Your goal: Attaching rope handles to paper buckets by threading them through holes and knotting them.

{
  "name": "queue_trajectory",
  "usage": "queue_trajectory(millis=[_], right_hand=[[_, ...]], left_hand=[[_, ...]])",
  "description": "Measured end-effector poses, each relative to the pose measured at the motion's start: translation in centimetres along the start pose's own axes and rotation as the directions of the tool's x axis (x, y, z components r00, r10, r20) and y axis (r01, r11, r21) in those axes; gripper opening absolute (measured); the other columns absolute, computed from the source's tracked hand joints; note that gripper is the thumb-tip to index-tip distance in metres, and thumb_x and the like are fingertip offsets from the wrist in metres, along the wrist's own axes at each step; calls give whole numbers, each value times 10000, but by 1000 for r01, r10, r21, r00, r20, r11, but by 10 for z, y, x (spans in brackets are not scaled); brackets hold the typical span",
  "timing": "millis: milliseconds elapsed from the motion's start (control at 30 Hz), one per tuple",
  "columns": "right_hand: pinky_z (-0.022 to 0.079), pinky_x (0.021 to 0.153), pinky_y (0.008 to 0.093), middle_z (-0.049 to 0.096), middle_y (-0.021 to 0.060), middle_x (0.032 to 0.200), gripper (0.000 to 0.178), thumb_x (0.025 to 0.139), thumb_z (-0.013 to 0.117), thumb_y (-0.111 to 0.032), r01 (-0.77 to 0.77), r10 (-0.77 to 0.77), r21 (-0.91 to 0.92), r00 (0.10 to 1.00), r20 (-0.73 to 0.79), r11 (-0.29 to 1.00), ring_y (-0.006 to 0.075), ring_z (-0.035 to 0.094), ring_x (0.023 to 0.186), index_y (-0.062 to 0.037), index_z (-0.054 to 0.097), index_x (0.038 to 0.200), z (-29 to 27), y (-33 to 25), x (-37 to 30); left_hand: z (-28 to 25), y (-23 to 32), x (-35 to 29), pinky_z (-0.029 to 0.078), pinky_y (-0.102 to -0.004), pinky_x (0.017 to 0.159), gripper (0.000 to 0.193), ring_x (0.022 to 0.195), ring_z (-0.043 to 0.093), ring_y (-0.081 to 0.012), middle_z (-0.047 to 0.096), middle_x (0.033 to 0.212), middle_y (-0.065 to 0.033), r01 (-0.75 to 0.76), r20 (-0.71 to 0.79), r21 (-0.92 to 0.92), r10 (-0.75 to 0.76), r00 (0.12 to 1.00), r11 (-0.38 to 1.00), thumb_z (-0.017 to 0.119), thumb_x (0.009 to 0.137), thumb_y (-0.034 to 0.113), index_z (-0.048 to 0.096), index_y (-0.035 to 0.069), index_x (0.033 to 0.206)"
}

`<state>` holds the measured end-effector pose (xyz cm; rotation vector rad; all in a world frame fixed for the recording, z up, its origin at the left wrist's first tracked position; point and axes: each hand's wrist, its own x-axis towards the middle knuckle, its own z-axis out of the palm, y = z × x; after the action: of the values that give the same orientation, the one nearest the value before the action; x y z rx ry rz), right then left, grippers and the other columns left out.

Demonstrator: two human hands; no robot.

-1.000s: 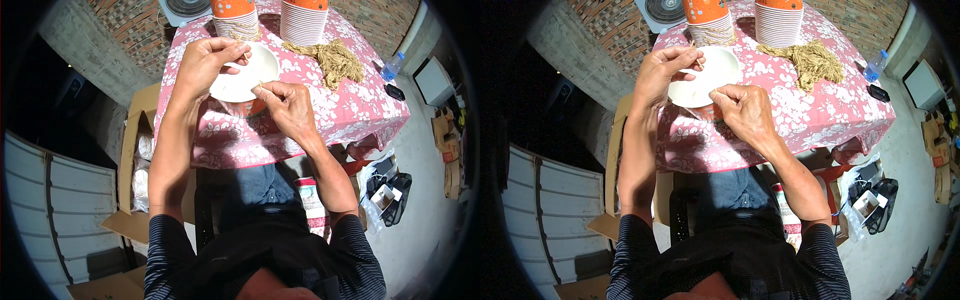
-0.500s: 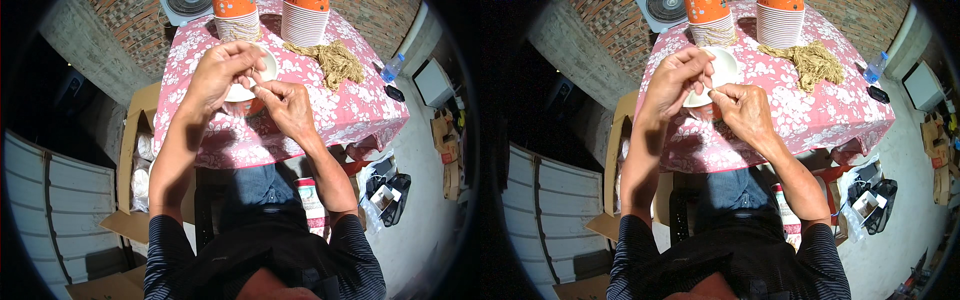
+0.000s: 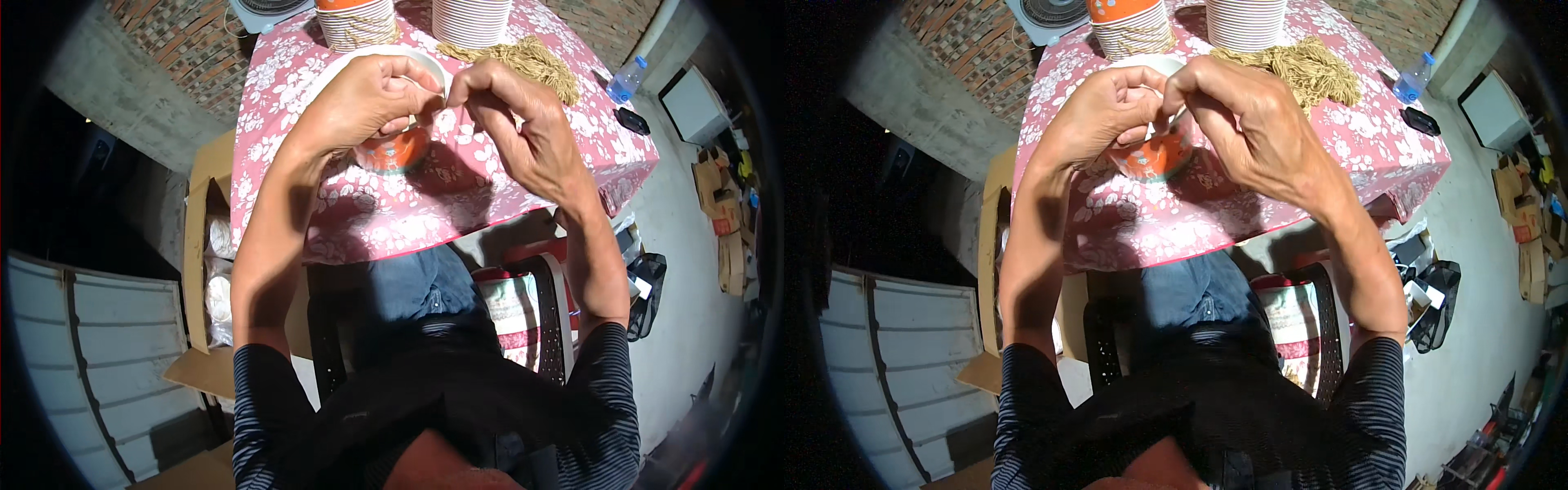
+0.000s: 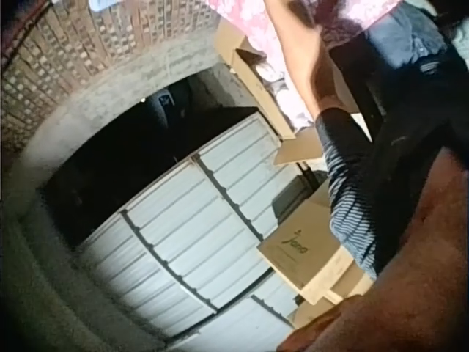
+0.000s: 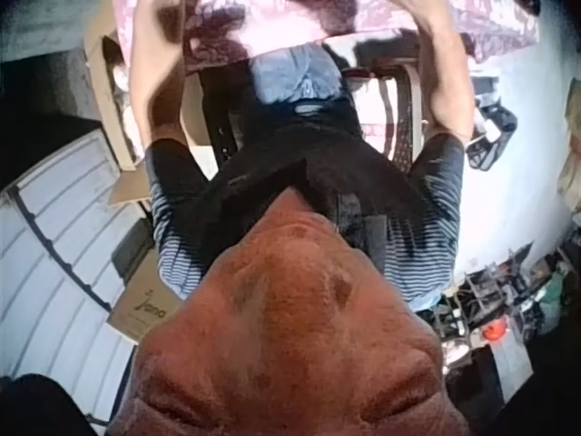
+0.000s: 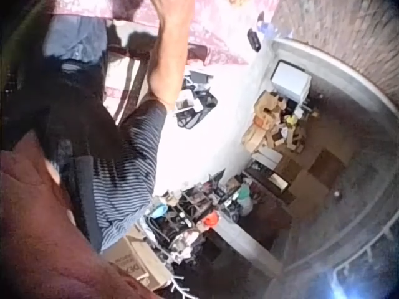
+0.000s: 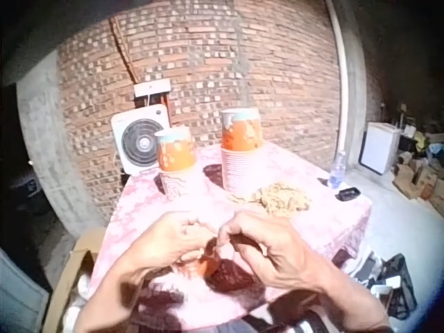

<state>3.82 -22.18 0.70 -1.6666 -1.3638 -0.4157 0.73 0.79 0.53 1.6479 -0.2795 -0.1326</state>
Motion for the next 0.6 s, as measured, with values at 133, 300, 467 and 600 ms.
queue_trajectory(millis=[133,300,467,600], right_hand=[[493,665,364,615,100,797,171,846,524,113,110,-108,-55,993,49,992,226,631,733,6,654,873,-11,16,12],[486,691,334,589,90,805,239,805,473,188,115,-116,12,992,49,993,197,605,760,31,643,862,-15,33,9],[478,676,307,629,67,806,244,864,447,141,-24,12,95,992,126,995,154,595,738,24,660,872,-25,28,4],[478,674,283,658,59,810,285,911,412,101,-153,111,195,971,213,969,122,592,720,21,685,894,-35,19,4]], left_hand=[[-1,-1,7,371,-198,476,285,548,496,-32,729,805,-82,22,53,86,-27,998,996,671,992,35,580,-66,1243],[0,3,7,370,-204,477,269,560,515,-38,731,795,-103,52,162,58,-61,985,997,743,967,79,575,-35,1144],[1,-1,8,311,-184,463,222,541,485,-16,710,769,-77,-8,32,158,3,999,987,745,980,99,569,35,1101],[-6,0,9,309,-178,464,206,550,490,-13,708,773,-64,-13,50,129,7,999,992,752,974,109,595,32,1082]])
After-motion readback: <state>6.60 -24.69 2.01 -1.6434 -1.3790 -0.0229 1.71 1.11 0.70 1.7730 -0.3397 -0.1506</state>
